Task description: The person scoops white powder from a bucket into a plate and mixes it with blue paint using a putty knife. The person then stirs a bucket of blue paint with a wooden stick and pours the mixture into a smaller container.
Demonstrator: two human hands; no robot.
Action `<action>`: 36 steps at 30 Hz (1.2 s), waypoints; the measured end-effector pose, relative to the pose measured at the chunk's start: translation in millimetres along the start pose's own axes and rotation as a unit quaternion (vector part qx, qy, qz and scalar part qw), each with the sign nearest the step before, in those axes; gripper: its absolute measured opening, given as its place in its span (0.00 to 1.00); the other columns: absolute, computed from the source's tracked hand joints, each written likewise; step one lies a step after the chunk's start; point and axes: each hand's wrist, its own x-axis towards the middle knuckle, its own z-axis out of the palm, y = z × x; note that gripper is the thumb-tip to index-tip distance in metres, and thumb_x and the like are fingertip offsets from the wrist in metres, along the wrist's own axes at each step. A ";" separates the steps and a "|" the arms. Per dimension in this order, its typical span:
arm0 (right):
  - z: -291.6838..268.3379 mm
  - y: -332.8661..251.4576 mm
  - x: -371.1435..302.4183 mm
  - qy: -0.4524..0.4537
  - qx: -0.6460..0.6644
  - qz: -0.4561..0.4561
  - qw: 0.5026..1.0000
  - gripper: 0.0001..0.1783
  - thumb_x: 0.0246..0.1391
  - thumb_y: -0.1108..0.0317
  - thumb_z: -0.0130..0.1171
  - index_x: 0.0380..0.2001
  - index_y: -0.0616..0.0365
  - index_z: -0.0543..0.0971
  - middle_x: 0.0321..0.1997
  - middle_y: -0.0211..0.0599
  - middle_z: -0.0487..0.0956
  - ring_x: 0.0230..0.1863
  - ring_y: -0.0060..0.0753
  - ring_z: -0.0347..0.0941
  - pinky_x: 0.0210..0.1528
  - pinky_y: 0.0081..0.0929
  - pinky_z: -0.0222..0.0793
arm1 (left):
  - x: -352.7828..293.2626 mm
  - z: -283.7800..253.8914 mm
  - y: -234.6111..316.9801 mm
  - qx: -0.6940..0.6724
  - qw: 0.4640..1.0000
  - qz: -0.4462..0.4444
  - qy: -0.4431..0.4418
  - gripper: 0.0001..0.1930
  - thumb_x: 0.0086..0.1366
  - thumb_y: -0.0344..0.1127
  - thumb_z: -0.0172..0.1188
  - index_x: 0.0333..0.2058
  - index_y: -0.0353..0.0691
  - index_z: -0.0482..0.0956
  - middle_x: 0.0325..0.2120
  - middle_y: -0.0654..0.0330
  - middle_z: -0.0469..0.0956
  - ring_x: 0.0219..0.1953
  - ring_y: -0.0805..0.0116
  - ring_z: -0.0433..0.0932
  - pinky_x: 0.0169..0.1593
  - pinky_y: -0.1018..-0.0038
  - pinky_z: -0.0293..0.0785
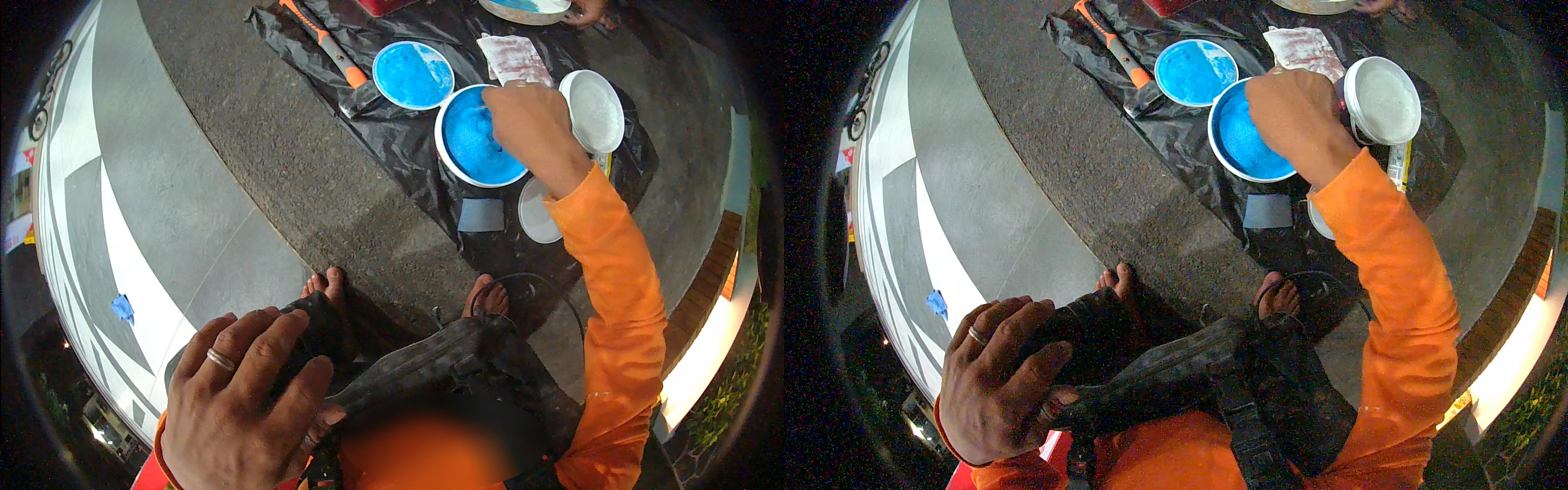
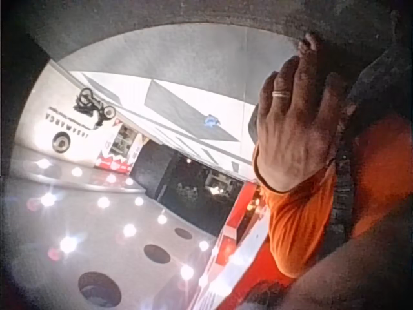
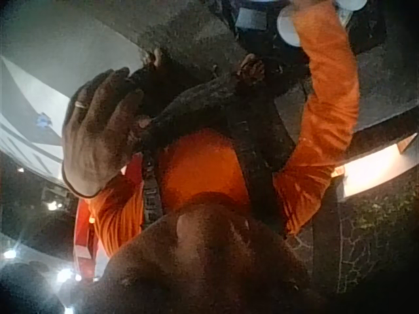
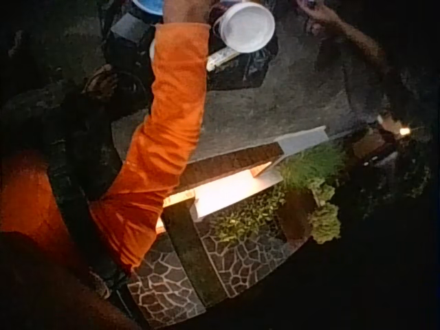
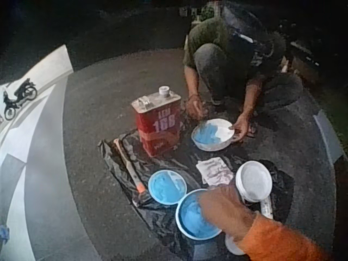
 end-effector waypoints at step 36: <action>-9.9 49.8 -33.1 -0.162 0.260 0.042 0.951 0.10 0.48 0.69 0.56 0.32 0.56 0.85 0.35 0.49 0.84 0.38 0.53 0.81 0.41 0.45 0.75 | -4.2 1.4 7.3 0.003 1.000 -0.002 0.013 0.23 0.58 0.54 0.63 0.39 0.37 0.80 0.47 0.42 0.78 0.47 0.39 0.78 0.50 0.48 0.74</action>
